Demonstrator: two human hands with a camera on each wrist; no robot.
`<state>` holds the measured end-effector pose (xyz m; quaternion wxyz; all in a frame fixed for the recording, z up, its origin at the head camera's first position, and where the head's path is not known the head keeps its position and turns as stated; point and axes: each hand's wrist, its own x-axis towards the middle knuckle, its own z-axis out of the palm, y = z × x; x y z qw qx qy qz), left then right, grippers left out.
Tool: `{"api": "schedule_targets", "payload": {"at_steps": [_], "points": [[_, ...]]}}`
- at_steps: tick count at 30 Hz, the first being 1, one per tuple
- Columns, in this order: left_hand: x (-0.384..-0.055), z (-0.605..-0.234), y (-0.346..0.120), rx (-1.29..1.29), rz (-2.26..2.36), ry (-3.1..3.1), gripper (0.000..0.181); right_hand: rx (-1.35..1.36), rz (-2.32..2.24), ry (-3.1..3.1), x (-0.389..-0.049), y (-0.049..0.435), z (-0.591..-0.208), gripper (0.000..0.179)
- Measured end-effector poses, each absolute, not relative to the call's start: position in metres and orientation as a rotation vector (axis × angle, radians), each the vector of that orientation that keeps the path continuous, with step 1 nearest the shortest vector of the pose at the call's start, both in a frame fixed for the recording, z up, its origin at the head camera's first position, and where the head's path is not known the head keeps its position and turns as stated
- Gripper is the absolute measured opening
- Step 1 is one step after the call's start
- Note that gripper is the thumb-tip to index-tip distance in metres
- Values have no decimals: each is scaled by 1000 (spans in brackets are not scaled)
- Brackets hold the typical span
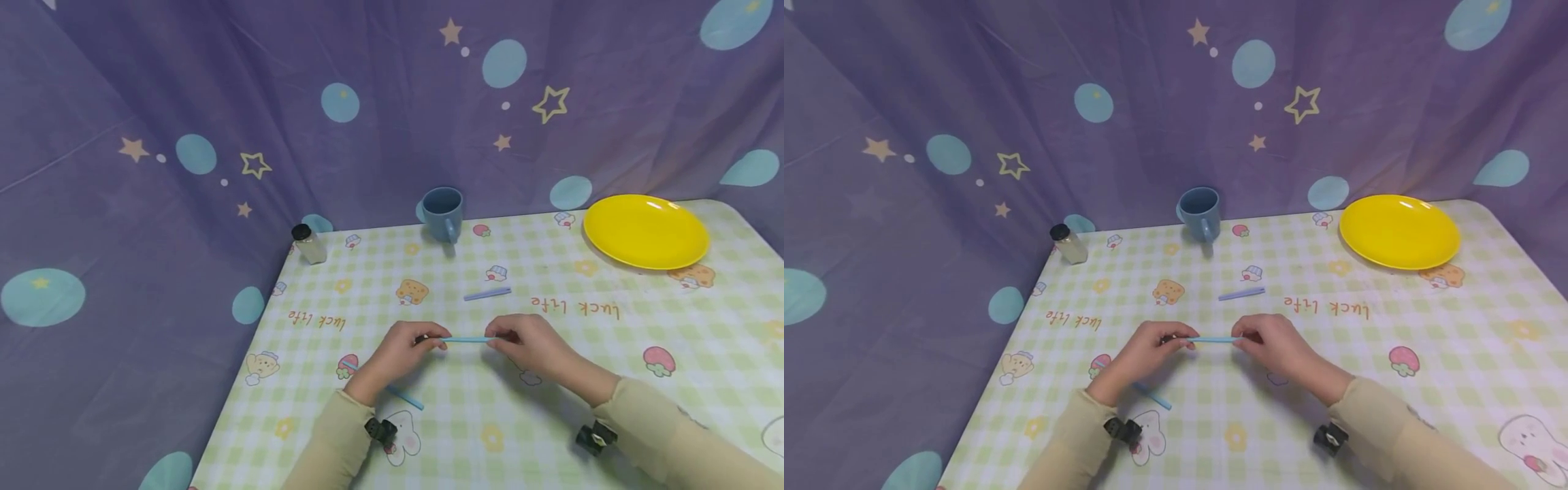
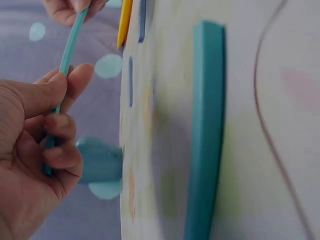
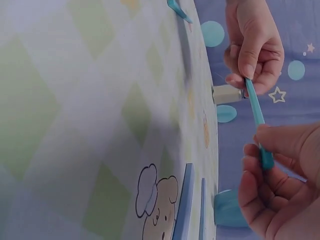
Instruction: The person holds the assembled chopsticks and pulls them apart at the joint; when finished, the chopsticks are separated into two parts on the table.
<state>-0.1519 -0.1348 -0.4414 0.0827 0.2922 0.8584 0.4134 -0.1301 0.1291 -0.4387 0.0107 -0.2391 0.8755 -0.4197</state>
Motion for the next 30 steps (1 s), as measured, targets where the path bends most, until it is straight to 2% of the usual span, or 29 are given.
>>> {"api": "schedule_targets", "payload": {"at_steps": [10,20,30], "points": [[-148,-442,-99,940,1215,2573,14,-921,-1262,2798,-132,129,-444,7],[-150,-450,-88,960,1332,2534,14,-1157,-1226,2827,-134,140,-451,17],[-152,-453,-84,907,1396,2427,16,-1146,-1195,2779,-136,149,-449,19]]}}
